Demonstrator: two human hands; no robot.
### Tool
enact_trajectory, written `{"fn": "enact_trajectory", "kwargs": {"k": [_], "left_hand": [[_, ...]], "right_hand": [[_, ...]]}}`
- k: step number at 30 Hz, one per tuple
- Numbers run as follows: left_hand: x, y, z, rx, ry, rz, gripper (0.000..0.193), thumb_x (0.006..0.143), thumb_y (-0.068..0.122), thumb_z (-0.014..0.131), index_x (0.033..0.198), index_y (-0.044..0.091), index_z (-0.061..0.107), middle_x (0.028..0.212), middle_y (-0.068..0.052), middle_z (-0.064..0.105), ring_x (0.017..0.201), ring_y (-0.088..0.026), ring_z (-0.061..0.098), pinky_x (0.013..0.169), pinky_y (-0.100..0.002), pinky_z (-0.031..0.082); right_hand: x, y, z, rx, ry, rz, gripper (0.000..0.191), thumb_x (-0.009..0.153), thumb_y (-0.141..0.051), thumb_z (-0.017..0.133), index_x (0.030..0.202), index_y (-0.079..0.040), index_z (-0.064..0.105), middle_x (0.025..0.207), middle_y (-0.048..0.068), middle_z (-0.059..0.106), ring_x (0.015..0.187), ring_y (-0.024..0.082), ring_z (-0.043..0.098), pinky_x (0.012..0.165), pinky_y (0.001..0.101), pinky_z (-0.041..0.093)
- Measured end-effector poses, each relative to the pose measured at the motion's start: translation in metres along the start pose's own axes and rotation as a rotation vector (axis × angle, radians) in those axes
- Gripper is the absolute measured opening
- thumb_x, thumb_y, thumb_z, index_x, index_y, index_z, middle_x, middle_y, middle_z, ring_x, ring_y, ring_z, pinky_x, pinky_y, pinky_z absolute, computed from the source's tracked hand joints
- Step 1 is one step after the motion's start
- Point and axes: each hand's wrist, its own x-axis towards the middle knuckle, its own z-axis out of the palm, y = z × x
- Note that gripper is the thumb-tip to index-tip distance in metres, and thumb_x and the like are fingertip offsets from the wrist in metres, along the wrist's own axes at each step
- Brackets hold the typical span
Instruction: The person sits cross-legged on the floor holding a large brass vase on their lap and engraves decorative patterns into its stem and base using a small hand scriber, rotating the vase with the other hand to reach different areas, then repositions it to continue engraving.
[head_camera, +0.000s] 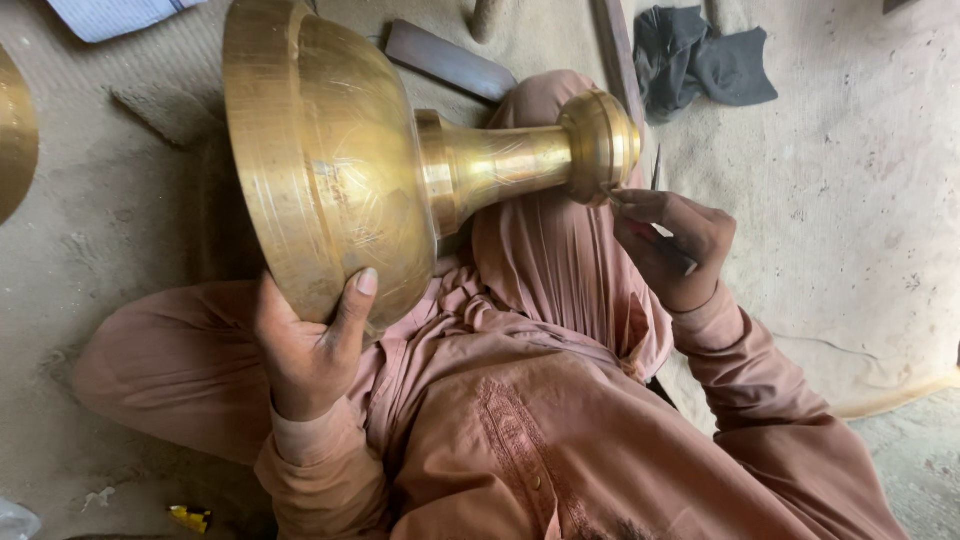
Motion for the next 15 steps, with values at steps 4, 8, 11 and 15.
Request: {"fn": "enact_trajectory", "kwargs": {"k": [4, 8, 11, 15], "left_hand": [[-0.002, 0.0, 0.001, -0.041, -0.011, -0.045, 0.04, 0.108, 0.01, 0.07, 0.139, -0.007, 0.05, 0.124, -0.014, 0.066, 0.111, -0.015, 0.065, 0.099, -0.029, 0.056], [-0.001, -0.004, -0.004, 0.063, -0.023, 0.009, 0.042, 0.107, 0.01, 0.071, 0.139, -0.007, 0.05, 0.124, -0.015, 0.067, 0.111, -0.016, 0.065, 0.1, -0.029, 0.055], [0.0, -0.015, -0.012, -0.04, -0.08, 0.069, 0.04, 0.106, 0.011, 0.072, 0.136, -0.004, 0.05, 0.124, -0.011, 0.068, 0.109, -0.014, 0.068, 0.098, -0.029, 0.058], [-0.024, -0.044, -0.017, -0.163, -0.208, 0.003, 0.034, 0.1, 0.01, 0.073, 0.128, -0.004, 0.06, 0.117, -0.01, 0.074, 0.102, -0.016, 0.076, 0.09, -0.032, 0.064]], "right_hand": [[-0.015, 0.011, 0.007, -0.019, -0.014, -0.075, 0.011, 0.092, 0.009, 0.076, 0.096, 0.003, 0.068, 0.105, 0.017, 0.076, 0.093, 0.024, 0.078, 0.077, 0.0277, 0.063], [-0.024, 0.023, 0.019, -0.089, 0.057, -0.145, 0.012, 0.086, 0.008, 0.078, 0.086, 0.004, 0.066, 0.097, 0.02, 0.078, 0.076, 0.021, 0.075, 0.063, 0.0299, 0.058], [-0.019, 0.039, 0.02, 0.118, 0.199, -0.241, 0.015, 0.098, 0.008, 0.072, 0.09, -0.001, 0.063, 0.095, 0.014, 0.074, 0.094, 0.025, 0.079, 0.079, 0.0352, 0.068], [0.024, 0.072, 0.021, 0.179, 0.309, -0.237, 0.013, 0.101, 0.01, 0.072, 0.093, 0.003, 0.064, 0.098, 0.02, 0.077, 0.089, 0.023, 0.08, 0.074, 0.0331, 0.066]]}}
